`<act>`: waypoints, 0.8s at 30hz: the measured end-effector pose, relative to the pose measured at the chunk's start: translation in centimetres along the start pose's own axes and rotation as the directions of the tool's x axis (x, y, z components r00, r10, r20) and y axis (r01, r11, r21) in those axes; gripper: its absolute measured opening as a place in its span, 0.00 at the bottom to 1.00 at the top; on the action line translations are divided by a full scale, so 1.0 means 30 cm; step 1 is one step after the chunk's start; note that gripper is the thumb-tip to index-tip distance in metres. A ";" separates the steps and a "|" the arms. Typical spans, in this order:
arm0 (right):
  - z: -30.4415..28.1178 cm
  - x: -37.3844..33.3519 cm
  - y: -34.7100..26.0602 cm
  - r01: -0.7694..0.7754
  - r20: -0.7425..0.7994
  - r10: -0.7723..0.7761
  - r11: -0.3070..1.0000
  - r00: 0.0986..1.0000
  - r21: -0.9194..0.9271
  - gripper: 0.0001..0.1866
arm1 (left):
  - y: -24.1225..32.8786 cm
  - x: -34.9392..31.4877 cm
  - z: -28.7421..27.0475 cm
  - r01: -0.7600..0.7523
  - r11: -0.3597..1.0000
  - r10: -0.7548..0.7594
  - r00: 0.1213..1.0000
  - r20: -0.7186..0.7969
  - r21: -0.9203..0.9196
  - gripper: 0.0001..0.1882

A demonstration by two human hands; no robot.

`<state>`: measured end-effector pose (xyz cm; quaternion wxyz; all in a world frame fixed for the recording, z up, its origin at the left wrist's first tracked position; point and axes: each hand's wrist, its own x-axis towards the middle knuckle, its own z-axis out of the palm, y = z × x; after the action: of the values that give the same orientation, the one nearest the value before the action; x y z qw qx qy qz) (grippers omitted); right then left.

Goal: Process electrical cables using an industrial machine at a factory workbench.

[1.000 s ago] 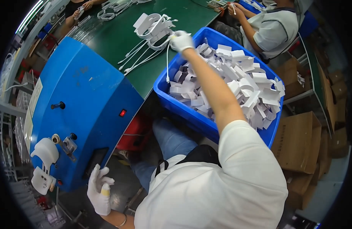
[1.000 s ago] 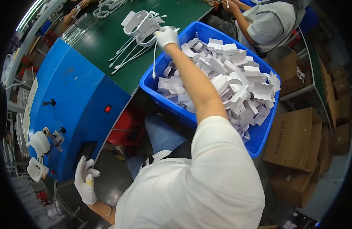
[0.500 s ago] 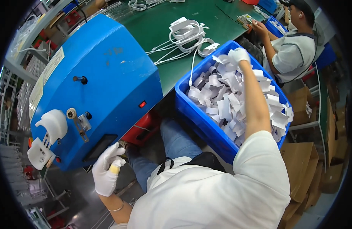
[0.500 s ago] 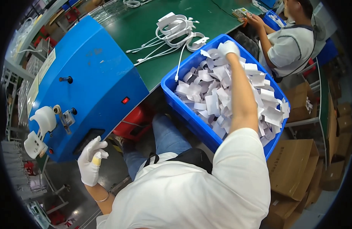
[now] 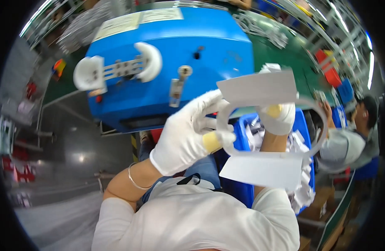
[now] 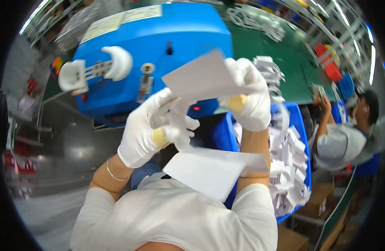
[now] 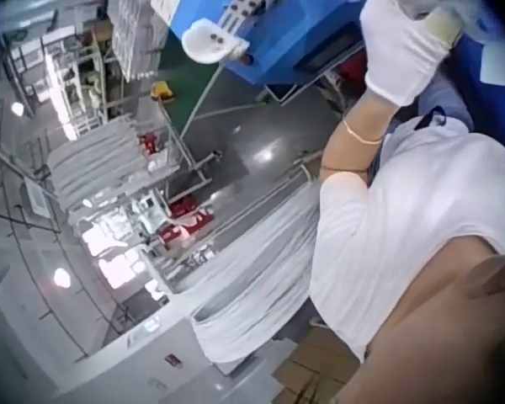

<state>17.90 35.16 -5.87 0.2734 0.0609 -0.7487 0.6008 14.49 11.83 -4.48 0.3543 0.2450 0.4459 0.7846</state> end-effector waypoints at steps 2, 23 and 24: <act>0.115 0.041 -0.056 0.085 0.174 -0.145 0.947 0.974 0.309 0.07 | 0.032 -0.019 -0.035 -0.210 0.945 0.255 0.953 -0.162 0.253 0.23; 0.493 0.164 -0.133 0.172 0.018 -0.174 0.982 0.985 0.075 0.18 | 0.335 -0.092 -0.334 -0.016 0.054 0.909 0.415 -0.042 0.998 0.08; 0.500 0.167 -0.131 0.152 0.034 -0.153 0.988 0.988 0.041 0.19 | 0.346 -0.096 -0.339 0.023 0.091 0.883 0.461 -0.091 0.996 0.09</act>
<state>10.27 21.30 -1.98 0.3033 0.1345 -0.7351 0.5913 5.68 0.61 -0.51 -0.3629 0.2061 0.7895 0.4501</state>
